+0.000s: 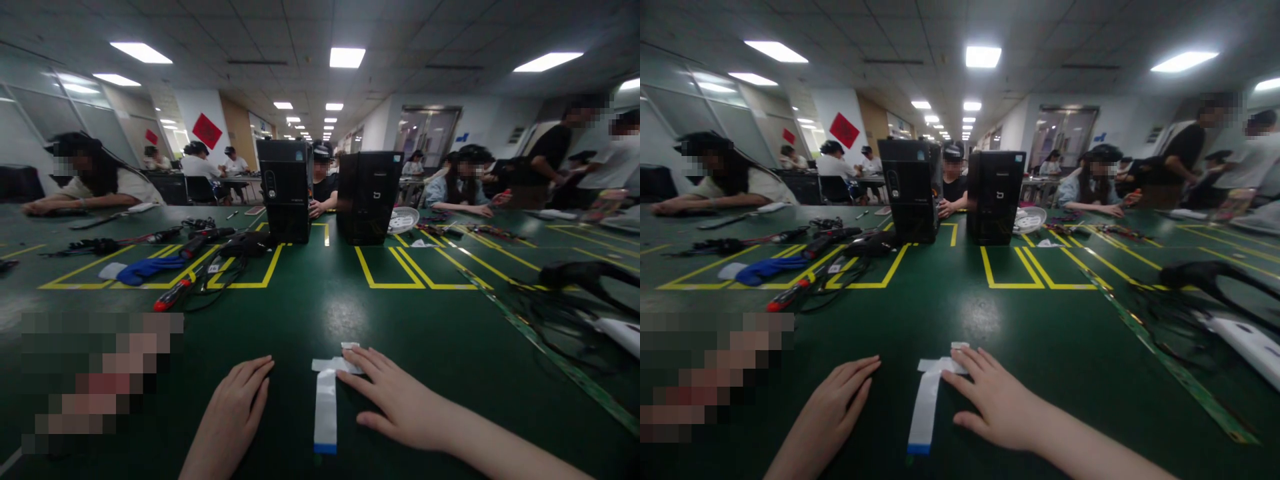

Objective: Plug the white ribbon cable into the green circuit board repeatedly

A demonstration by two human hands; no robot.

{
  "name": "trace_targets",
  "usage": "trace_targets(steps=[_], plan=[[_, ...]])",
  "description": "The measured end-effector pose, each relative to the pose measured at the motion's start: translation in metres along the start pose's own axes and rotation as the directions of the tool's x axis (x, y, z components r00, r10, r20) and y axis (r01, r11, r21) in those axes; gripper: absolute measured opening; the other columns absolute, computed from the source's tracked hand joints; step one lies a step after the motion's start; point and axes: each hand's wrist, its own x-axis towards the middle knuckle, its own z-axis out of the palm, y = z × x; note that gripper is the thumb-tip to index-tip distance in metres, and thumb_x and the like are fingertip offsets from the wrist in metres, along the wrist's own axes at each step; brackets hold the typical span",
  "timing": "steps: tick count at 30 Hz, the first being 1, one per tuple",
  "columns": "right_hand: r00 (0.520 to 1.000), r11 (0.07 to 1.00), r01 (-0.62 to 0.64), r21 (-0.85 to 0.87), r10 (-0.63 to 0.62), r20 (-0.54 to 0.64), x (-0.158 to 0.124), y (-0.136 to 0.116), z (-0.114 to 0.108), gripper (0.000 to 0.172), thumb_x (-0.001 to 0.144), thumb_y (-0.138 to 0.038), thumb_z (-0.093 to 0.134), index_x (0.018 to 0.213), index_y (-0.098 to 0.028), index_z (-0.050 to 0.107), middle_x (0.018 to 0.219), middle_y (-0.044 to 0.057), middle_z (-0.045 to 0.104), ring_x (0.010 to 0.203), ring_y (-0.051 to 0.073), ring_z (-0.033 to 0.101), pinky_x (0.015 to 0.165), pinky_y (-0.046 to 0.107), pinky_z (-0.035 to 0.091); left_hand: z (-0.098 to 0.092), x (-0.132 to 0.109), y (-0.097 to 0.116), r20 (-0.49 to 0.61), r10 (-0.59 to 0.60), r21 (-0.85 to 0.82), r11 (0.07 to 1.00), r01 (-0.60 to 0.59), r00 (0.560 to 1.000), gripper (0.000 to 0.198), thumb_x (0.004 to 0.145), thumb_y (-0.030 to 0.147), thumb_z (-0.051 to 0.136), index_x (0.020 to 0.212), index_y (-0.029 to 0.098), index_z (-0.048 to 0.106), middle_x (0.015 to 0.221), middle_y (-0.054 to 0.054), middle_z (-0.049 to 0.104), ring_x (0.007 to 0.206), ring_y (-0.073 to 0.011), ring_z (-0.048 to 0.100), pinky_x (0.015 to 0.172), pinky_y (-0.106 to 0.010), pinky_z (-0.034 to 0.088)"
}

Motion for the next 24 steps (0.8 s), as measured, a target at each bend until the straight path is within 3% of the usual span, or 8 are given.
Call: trace_targets(steps=[5,19,22,24], plan=[[0.997,0.997,0.072,0.019,-0.071,-0.042,0.016,0.000,0.007,0.063,0.095,-0.054,0.047,0.151,-0.031,0.030,0.161,0.010,0.020,0.148,0.031,0.013,0.119,0.056,0.013,-0.001,0.000,0.001,0.008,-0.015,0.004,1.000,0.015,1.000,0.041,0.097,0.034,0.036,0.119,0.019,0.067,0.123,-0.009,0.068,0.113,-0.0263,0.063,0.096,-0.049,0.053],[0.993,0.992,0.109,0.064,-0.105,-0.054,0.013,0.001,0.008,0.068,0.095,-0.051,0.049,0.154,-0.030,0.022,0.163,0.006,0.008,0.149,0.026,0.005,0.120,0.051,0.006,0.001,0.000,-0.003,0.025,-0.011,0.016,1.000,0.011,1.000,0.042,0.097,0.035,0.036,0.122,0.020,0.066,0.124,-0.009,0.067,0.114,-0.0256,0.063,0.097,-0.047,0.053],[0.994,0.998,0.052,0.034,-0.049,-0.096,0.005,0.002,0.002,0.065,0.097,-0.052,0.045,0.154,-0.032,0.021,0.163,0.004,0.007,0.149,0.026,0.006,0.120,0.052,0.012,0.002,0.000,-0.004,0.009,-0.008,0.015,1.000,0.008,1.000,0.041,0.097,0.037,0.037,0.121,0.021,0.066,0.124,-0.008,0.067,0.113,-0.0254,0.063,0.096,-0.047,0.053],[0.983,0.997,-0.073,-0.015,0.069,-0.173,-0.007,0.011,-0.001,0.060,0.097,-0.052,0.042,0.152,-0.031,0.028,0.162,0.005,0.014,0.148,0.026,0.015,0.119,0.051,0.020,0.002,-0.001,-0.005,0.013,-0.004,0.012,1.000,0.004,1.000,0.041,0.097,0.037,0.036,0.121,0.021,0.066,0.124,-0.008,0.067,0.114,-0.0254,0.063,0.096,-0.047,0.053]])
